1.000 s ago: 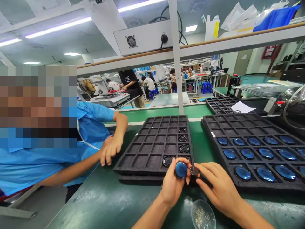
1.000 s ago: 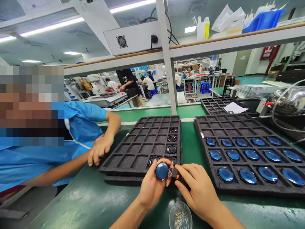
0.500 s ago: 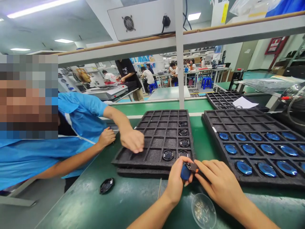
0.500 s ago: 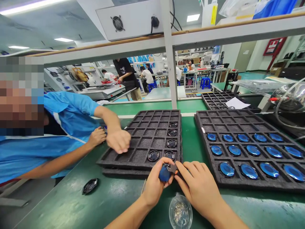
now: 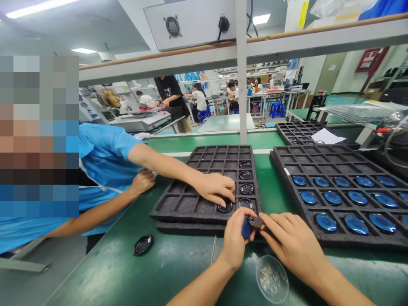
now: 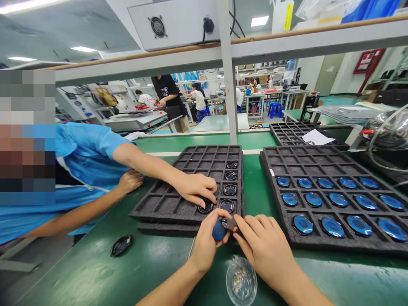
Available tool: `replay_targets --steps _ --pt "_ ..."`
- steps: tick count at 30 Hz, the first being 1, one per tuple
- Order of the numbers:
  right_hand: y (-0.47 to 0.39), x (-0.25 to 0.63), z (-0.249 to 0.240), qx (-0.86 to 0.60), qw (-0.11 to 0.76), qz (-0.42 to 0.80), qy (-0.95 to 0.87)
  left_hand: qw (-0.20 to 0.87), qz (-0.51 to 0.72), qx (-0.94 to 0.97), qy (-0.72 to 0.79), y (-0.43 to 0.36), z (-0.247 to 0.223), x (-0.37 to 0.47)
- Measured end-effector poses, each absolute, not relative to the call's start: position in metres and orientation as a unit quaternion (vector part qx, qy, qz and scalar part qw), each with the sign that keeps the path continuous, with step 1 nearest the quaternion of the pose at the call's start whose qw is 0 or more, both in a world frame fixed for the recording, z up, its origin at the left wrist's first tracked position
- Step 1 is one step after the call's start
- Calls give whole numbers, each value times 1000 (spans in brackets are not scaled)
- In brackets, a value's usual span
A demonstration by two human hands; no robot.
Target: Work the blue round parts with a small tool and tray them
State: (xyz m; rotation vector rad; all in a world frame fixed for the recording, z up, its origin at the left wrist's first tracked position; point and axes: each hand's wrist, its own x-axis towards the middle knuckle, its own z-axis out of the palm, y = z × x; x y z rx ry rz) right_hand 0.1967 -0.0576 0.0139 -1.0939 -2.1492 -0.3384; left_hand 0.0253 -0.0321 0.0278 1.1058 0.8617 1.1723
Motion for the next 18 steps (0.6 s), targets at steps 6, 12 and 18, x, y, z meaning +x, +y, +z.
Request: replay_targets --steps 6,12,18 --pt "-58 196 14 -420 343 -125 -831 600 505 500 367 -32 27 26" --pt "-58 197 13 -419 336 -134 -832 596 501 505 372 -32 29 26" --pt "-58 202 10 -408 340 -140 -836 580 519 503 377 -34 31 30"
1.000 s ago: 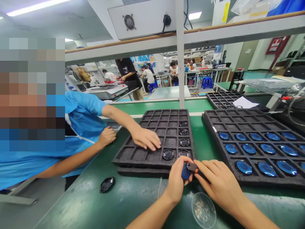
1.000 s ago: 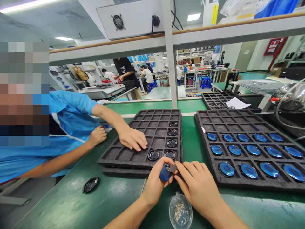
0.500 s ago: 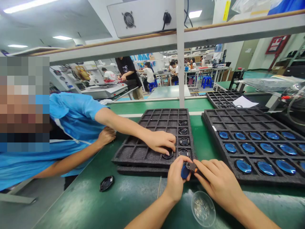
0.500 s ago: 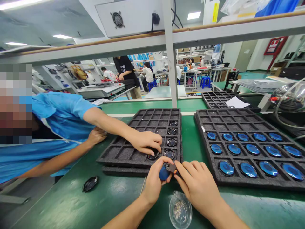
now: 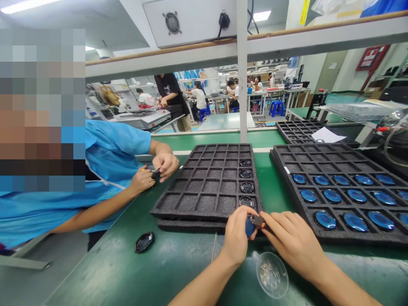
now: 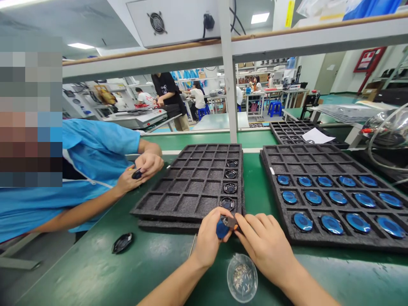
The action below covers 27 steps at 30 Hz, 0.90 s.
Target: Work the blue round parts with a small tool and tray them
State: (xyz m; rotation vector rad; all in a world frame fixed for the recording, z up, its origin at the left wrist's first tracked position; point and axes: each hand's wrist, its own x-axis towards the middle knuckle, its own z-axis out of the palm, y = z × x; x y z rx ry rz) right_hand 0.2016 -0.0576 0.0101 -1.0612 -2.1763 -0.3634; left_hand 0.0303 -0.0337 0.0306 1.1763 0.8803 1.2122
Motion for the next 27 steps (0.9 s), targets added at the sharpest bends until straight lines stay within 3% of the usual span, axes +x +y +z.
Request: replay_targets --steps 6,11,13,17,20,27 --pt "-66 204 19 -377 373 -123 -839 590 534 489 357 -36 29 32" --pt "-87 219 59 -379 472 -94 -790 627 548 429 349 -28 26 33" --pt "-94 228 69 -388 421 -94 -815 640 538 440 327 -29 26 34" --pt "-110 243 60 -401 223 -52 -887 623 544 452 332 -28 27 33" --pt "-121 249 47 -426 145 -15 -893 633 536 443 340 -23 26 29" --pt "-112 257 42 -483 228 5 -845 643 509 468 329 -23 36 21"
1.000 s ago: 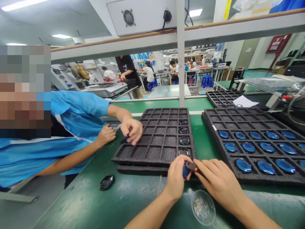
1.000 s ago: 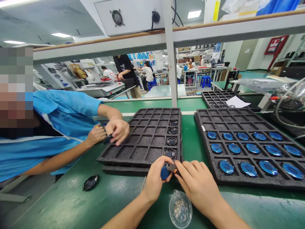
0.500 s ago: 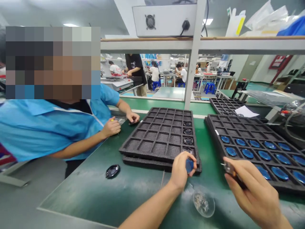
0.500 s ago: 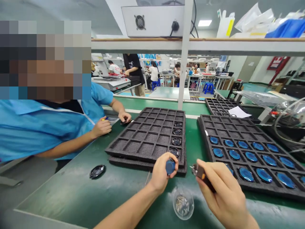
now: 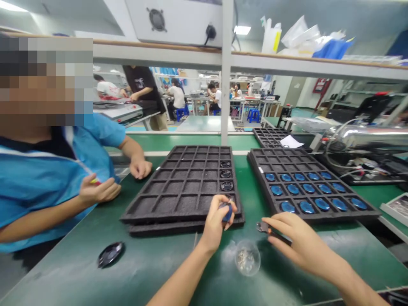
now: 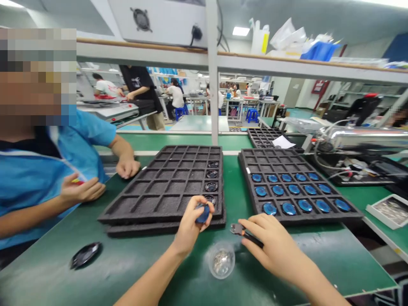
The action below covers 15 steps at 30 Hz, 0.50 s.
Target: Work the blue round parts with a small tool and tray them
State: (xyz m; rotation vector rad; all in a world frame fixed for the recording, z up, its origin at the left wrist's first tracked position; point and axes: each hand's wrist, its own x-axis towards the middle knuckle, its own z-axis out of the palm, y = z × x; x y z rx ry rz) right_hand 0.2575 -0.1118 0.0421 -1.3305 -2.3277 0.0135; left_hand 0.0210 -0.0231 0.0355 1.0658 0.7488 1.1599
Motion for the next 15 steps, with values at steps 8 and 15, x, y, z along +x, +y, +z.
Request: replay_targets --steps 8,15 --pt "-69 216 23 -469 162 -27 -867 493 394 672 386 42 86 69" --pt "-45 209 -1 -441 236 -35 -865 400 336 736 431 137 72 181"
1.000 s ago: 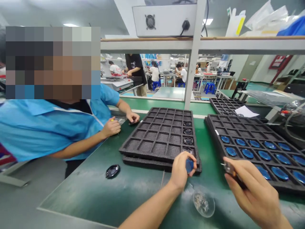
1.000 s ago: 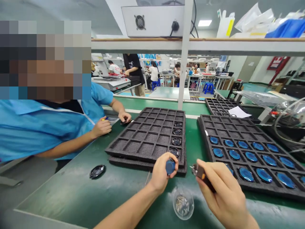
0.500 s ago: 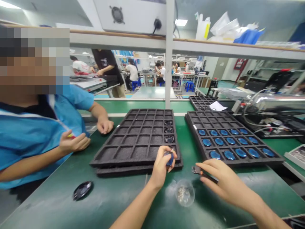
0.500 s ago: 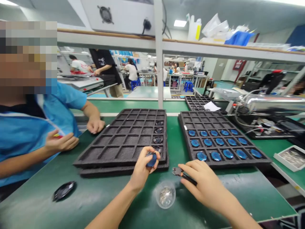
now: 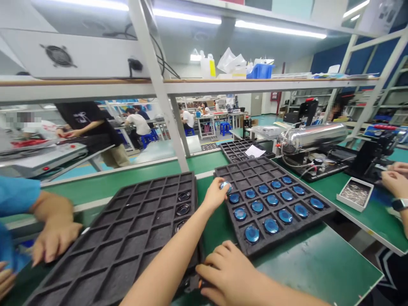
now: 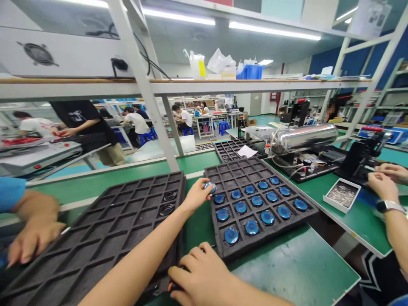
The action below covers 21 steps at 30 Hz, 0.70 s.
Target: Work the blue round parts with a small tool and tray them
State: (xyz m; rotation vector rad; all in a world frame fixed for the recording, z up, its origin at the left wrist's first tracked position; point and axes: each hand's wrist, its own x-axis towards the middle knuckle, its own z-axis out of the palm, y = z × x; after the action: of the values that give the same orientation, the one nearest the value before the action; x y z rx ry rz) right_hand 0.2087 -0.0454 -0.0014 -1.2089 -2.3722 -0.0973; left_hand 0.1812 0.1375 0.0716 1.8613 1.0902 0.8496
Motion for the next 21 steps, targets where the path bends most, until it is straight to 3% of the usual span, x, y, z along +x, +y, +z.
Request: replay_targets --steps 7,12,17,21 --pt "-32 208 -24 -407 250 -84 -875 271 290 788 471 175 48 227" --pt "-39 212 -9 -426 245 -48 -870 208 306 807 461 157 66 196" --pt "-49 217 9 -425 278 -1 -862 146 389 779 470 83 77 48" --pt "-56 222 7 -398 320 38 -859 -45 486 626 608 -4 41 -108"
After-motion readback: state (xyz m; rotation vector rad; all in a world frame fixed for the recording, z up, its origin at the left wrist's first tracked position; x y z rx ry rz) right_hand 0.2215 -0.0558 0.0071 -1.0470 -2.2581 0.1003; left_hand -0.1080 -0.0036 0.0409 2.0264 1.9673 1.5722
